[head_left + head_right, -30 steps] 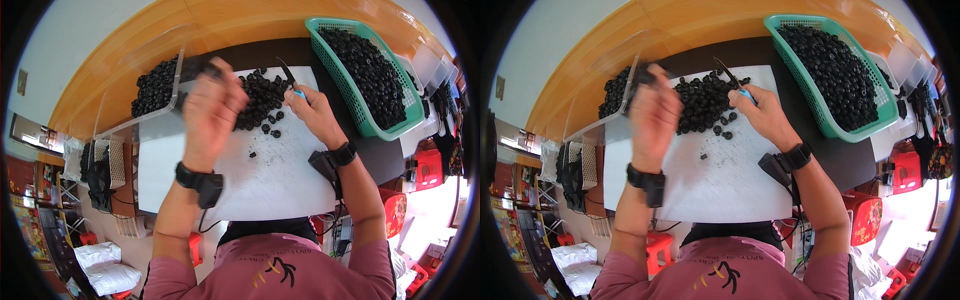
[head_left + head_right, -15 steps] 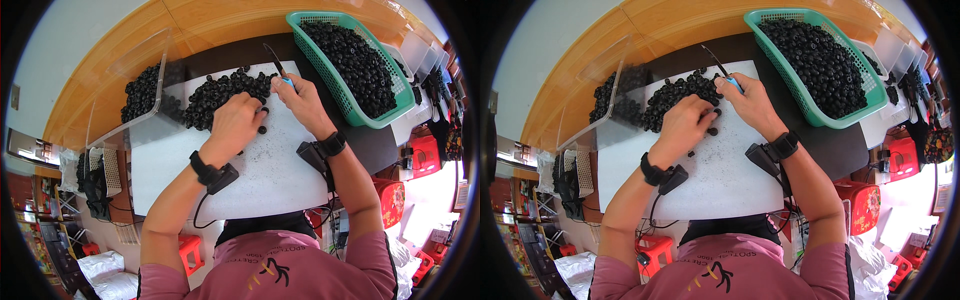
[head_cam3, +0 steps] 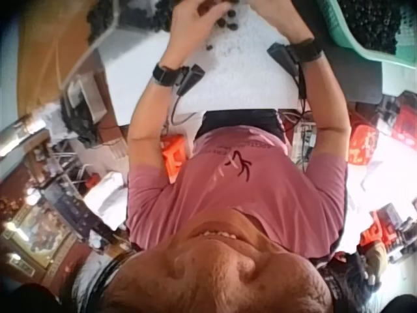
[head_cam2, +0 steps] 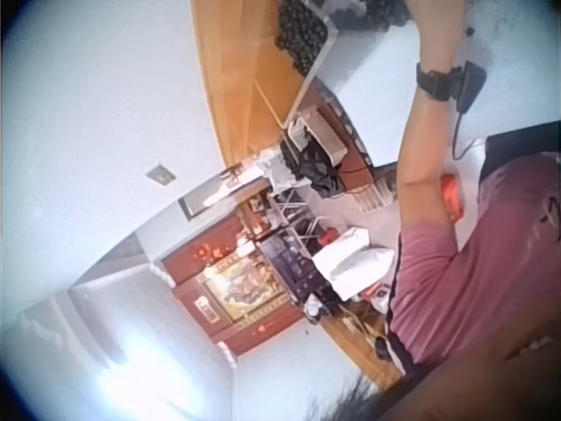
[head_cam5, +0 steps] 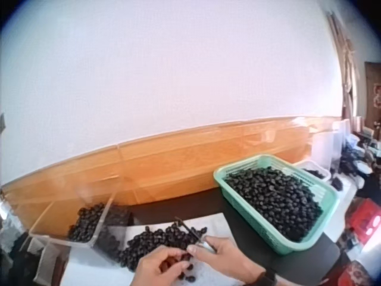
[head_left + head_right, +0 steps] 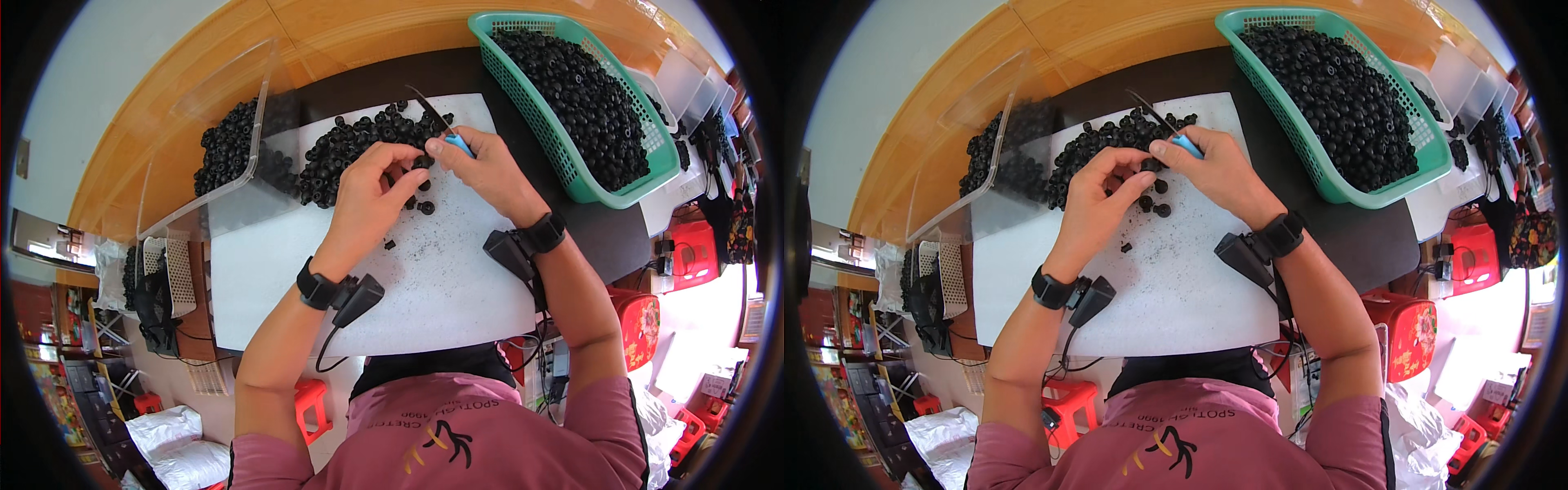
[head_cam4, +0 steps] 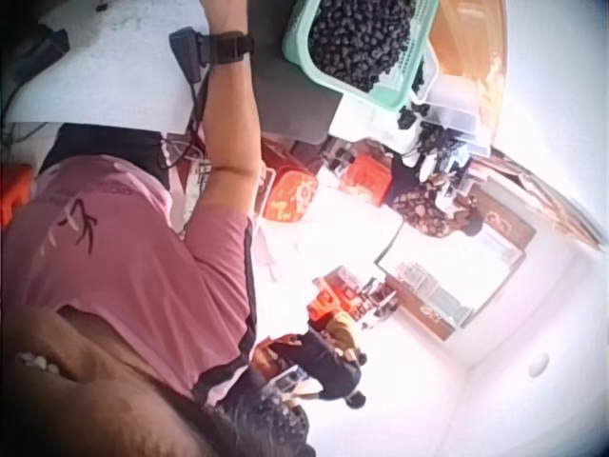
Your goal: The recorder uses a small knife to process and cut small dark fruits at a work table.
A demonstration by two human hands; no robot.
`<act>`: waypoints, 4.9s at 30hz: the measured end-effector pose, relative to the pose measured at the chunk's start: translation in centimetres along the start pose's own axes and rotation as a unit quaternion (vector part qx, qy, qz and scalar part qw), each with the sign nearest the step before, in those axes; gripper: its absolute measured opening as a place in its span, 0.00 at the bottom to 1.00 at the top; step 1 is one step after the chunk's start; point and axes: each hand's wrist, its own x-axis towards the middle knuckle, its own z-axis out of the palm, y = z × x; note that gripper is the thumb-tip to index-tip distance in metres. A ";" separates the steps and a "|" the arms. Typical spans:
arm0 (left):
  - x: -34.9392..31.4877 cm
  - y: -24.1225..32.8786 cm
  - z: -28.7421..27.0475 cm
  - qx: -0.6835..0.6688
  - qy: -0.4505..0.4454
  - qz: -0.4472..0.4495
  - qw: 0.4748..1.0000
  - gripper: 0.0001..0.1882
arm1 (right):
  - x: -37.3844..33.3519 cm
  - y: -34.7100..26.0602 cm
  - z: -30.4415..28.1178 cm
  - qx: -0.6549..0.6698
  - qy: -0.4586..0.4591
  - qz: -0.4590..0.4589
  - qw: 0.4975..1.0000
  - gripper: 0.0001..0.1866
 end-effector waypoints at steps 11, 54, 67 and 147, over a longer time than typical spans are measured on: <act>-0.8 -0.9 -0.2 -0.159 -0.004 0.033 0.987 0.11 | -0.6 -0.9 0.0 0.084 -0.096 0.077 0.989 0.19; -1.3 -1.5 -1.1 -0.288 -0.077 -0.060 0.953 0.11 | -0.8 -1.0 0.6 0.005 -0.106 0.021 0.994 0.15; -1.3 -1.8 -1.3 -0.282 -0.090 -0.076 0.952 0.11 | -0.7 -0.6 0.7 -0.017 -0.112 0.011 0.993 0.14; -1.2 -1.9 -1.4 -0.390 -0.066 -0.073 0.916 0.14 | -0.5 -0.3 0.5 -0.178 -0.069 -0.206 0.960 0.13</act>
